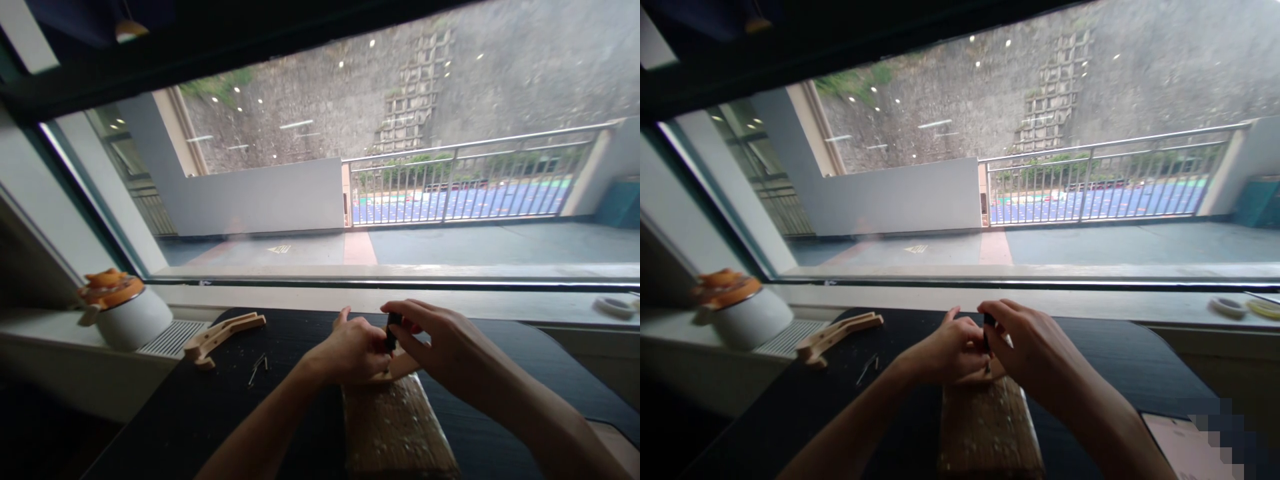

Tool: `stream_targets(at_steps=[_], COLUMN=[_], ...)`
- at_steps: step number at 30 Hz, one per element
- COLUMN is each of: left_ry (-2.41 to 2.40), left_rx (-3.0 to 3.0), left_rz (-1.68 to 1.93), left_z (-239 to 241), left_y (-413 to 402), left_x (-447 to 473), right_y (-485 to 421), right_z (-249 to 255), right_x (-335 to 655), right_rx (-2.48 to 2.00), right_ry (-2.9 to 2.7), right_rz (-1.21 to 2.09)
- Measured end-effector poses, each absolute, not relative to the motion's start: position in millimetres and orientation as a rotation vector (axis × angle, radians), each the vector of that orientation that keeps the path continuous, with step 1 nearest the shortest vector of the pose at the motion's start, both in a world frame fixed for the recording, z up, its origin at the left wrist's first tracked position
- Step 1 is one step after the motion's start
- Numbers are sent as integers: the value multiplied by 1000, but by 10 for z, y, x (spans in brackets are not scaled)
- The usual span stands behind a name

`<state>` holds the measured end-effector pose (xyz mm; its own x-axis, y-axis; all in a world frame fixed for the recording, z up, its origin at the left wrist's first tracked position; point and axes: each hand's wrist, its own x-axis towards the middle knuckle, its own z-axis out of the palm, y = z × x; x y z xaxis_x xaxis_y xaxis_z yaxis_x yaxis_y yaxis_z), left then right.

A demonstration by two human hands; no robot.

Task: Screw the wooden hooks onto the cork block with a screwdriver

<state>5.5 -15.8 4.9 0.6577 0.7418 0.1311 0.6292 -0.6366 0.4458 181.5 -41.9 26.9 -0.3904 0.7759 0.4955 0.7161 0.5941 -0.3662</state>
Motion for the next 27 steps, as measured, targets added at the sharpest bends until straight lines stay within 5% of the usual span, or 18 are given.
stream_targets(at_steps=[27], left_ry=[1101], left_rx=[2497], left_rz=[432], left_z=[80], left_y=[-170], left_x=[53], right_y=[-429], right_z=[323], right_x=[1829], right_rx=[-1124], right_ry=[-2226], right_rz=[101])
